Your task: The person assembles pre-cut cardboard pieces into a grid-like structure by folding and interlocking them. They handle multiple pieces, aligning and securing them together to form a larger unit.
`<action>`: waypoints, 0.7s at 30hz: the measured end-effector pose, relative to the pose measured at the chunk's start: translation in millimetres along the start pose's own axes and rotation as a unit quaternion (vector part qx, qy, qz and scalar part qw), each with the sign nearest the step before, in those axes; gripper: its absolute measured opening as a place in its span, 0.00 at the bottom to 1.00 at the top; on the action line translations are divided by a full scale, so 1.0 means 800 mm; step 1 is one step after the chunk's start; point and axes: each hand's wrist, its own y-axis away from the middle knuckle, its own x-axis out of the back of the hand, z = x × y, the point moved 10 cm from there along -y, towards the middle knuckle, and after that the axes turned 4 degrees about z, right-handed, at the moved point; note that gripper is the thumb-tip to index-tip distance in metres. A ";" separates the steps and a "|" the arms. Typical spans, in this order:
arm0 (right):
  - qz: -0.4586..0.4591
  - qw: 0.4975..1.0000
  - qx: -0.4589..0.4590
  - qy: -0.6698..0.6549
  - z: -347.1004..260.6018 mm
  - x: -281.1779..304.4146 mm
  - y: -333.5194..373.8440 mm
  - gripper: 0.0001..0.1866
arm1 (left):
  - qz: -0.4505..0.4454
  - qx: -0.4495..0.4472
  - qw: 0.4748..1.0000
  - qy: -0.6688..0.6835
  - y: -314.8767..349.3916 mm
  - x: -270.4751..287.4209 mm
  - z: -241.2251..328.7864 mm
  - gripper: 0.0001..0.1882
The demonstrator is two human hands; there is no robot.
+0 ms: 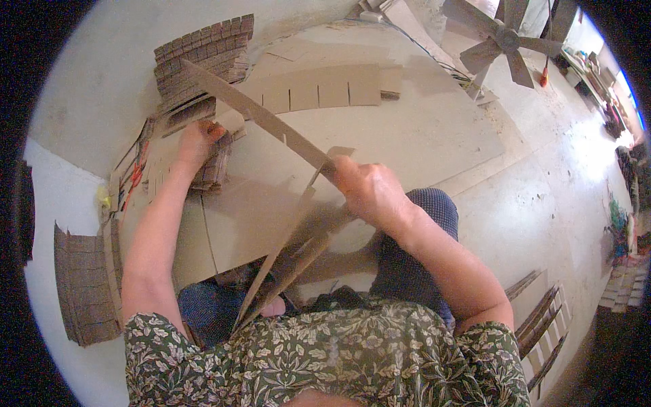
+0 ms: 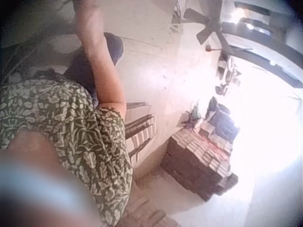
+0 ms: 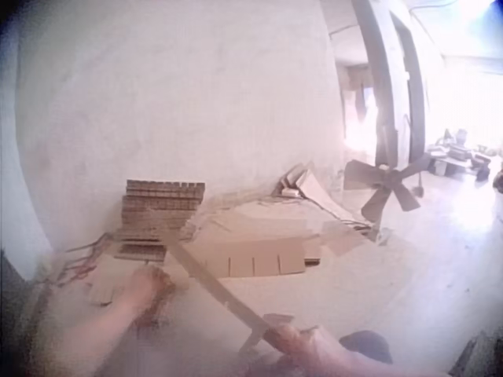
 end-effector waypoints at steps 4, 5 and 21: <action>0.022 0.999 0.034 -0.018 -0.023 0.006 -0.010 0.05 | -0.025 0.159 0.984 0.074 -0.004 -0.043 -0.094 0.14; 0.028 0.999 0.039 -0.018 -0.026 0.009 -0.011 0.05 | -0.058 0.213 0.972 0.084 -0.001 -0.052 -0.107 0.14; -0.027 0.999 -0.041 0.014 -0.016 0.011 -0.017 0.07 | -0.227 0.148 0.903 0.332 0.050 -0.070 0.140 0.12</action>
